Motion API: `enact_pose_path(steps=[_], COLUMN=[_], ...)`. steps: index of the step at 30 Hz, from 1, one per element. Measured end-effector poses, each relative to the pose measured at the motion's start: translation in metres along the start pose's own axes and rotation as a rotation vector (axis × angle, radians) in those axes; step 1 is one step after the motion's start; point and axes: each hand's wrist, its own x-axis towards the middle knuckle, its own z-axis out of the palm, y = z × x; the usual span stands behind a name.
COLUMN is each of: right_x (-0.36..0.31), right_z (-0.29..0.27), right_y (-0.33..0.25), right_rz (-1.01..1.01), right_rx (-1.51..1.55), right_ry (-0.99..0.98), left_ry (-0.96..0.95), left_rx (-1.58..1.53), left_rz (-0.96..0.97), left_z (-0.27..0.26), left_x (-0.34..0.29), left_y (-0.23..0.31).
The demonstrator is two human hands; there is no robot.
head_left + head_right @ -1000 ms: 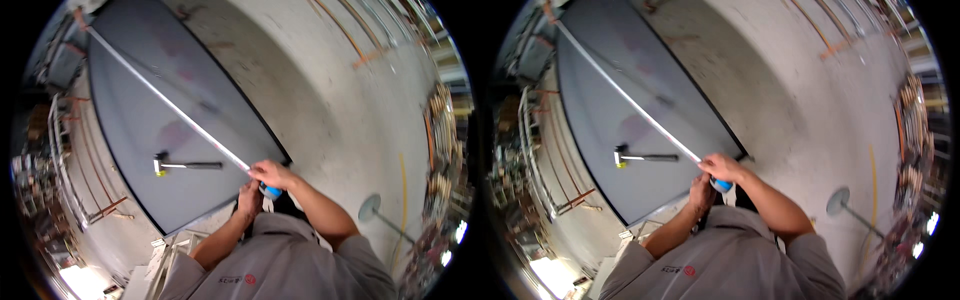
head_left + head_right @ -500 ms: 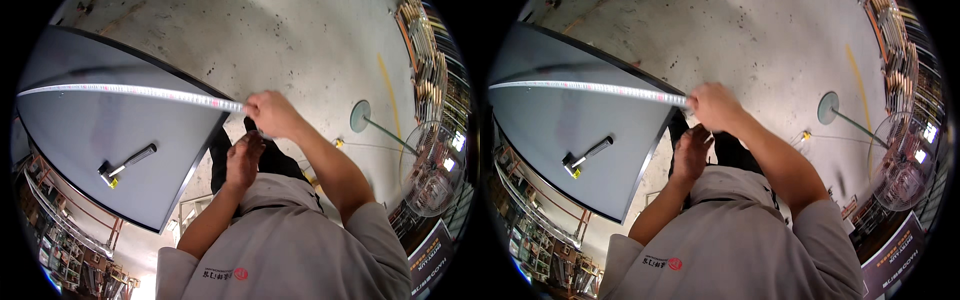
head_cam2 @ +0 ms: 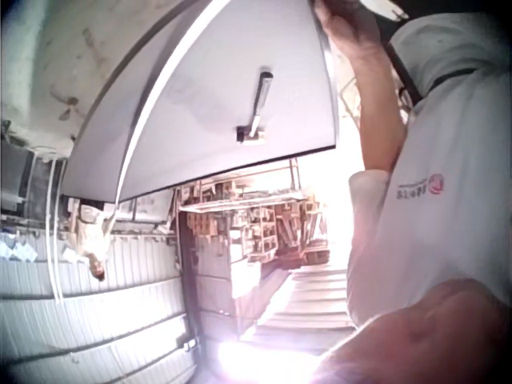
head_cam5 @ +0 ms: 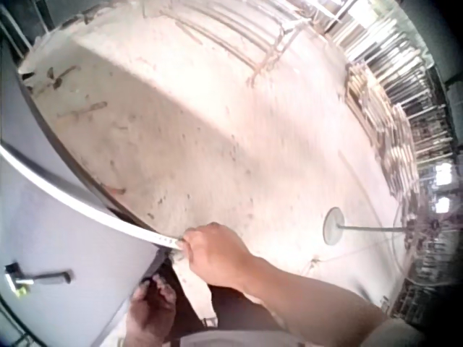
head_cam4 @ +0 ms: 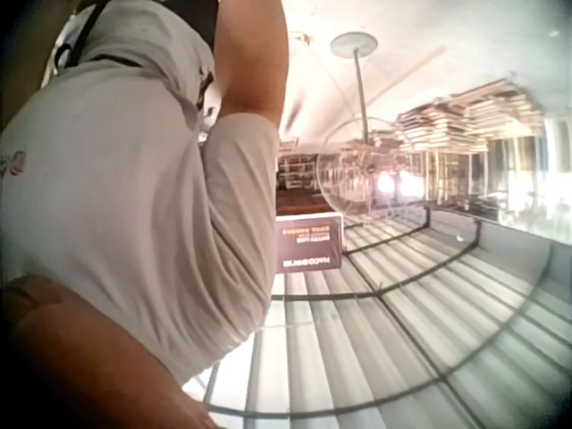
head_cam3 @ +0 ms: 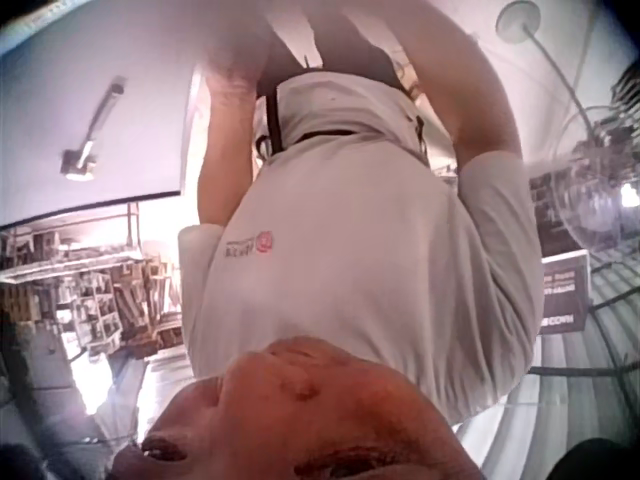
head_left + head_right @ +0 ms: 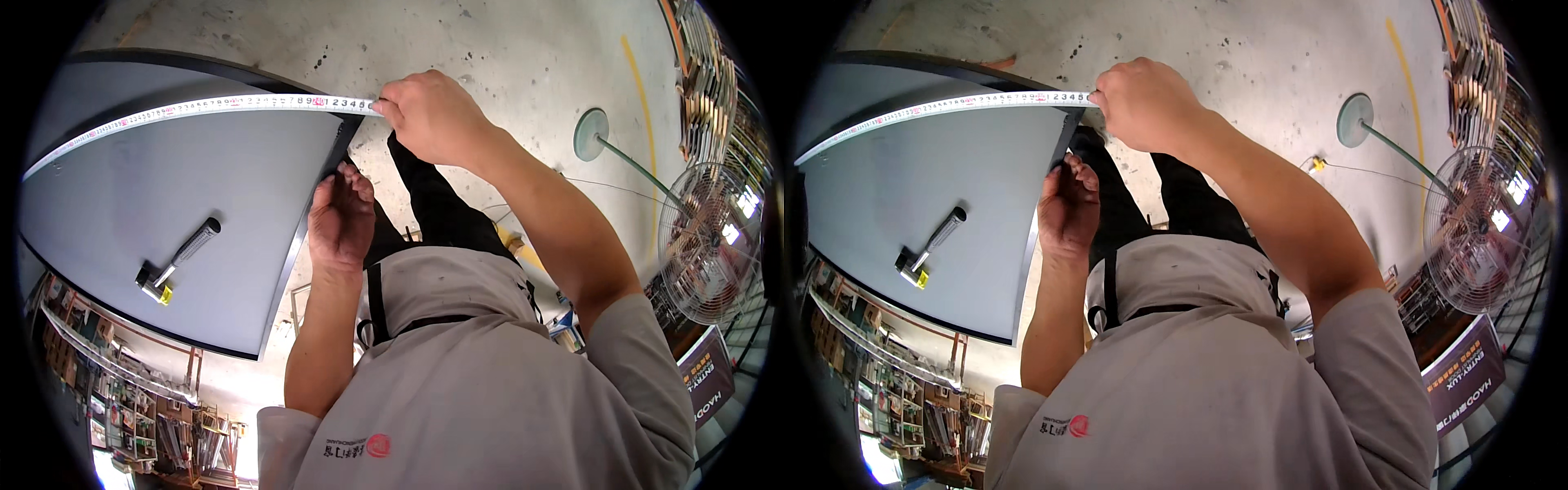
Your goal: The person secures a metal bracket to the frame of a large glass panel using a power drill, then uses a tape measure to check the diagonal length of the assembly, and uses a mallet to strike the edge of the frame.
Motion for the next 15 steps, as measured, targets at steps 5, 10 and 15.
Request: enact_pose_path(steps=[5, 10, 15], right_x=[0.0011, -0.0010, -0.0022], right_z=[-0.0025, -0.0003, -0.0001], right_y=[-0.0051, -0.0057, -0.0086], right_rz=[0.030, 0.048, 0.097], right_rx=[-0.039, -0.083, -0.085], right_ry=[-0.033, -0.049, -0.068], left_ry=[0.024, 0.064, 0.077], left_rx=[0.019, 0.011, 0.019], left_rz=[0.036, 0.055, 0.063], left_z=[0.0011, 0.0041, 0.0046], left_x=[-0.0004, -0.0004, 0.0005], left_y=[0.0004, -0.0006, -0.0009])
